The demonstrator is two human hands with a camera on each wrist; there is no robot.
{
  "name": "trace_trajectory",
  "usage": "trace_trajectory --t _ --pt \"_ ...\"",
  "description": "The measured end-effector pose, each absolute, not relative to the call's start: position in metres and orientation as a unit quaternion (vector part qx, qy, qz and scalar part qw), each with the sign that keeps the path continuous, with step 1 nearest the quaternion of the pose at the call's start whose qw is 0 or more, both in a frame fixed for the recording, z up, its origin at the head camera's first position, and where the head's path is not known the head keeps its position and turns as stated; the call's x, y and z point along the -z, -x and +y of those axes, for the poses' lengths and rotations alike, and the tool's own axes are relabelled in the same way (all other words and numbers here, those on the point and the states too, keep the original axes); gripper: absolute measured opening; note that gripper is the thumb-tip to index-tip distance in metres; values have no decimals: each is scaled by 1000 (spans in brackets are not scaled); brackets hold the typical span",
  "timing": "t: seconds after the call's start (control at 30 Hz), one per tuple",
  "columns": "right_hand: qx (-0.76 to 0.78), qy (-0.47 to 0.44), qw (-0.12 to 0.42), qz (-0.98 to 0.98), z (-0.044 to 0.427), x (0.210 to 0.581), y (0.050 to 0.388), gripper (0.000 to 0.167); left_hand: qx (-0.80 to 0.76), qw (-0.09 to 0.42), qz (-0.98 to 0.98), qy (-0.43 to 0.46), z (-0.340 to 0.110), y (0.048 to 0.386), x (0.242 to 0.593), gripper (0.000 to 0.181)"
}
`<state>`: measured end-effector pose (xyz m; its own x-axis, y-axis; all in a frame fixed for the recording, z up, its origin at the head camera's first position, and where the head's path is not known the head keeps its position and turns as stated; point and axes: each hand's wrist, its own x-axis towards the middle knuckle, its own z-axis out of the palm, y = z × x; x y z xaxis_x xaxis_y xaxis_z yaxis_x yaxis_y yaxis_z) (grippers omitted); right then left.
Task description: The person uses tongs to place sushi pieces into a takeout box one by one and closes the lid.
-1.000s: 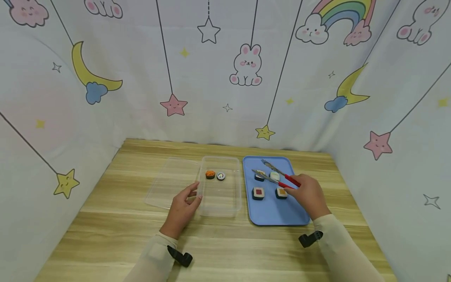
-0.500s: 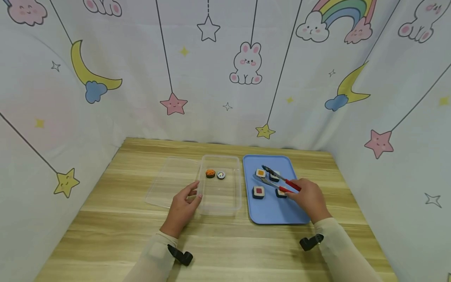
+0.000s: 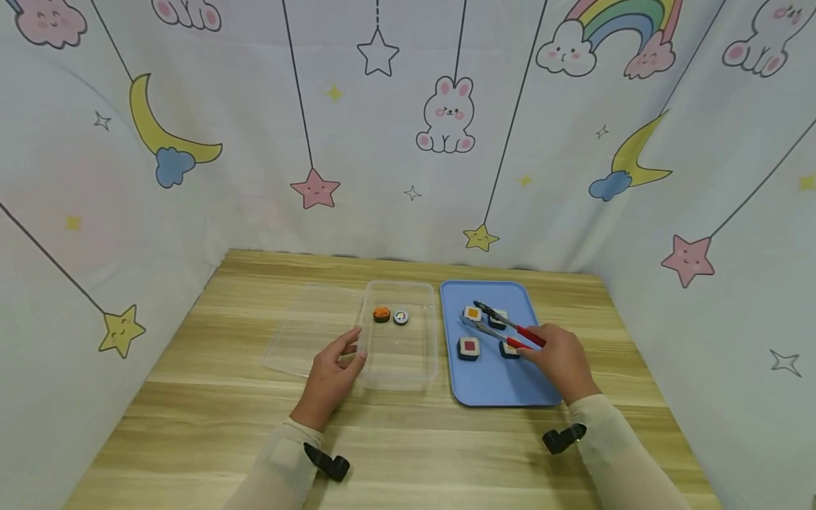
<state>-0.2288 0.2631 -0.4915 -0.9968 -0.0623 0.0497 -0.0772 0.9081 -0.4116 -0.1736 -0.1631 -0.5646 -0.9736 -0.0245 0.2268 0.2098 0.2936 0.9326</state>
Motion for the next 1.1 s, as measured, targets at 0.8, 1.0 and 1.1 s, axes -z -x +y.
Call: trace_trajectory --t 0.8,1.0,1.1 --pt "-230 -44 40 -971 263 488 228 47 593 100 -797 53 -164 173 566 53" --pt "-230 -66 65 -969 262 483 228 44 591 105 -798 58 -163 173 566 53" --pt "-232 -75 75 -967 261 481 228 43 591 106 -797 61 -163 173 567 53"
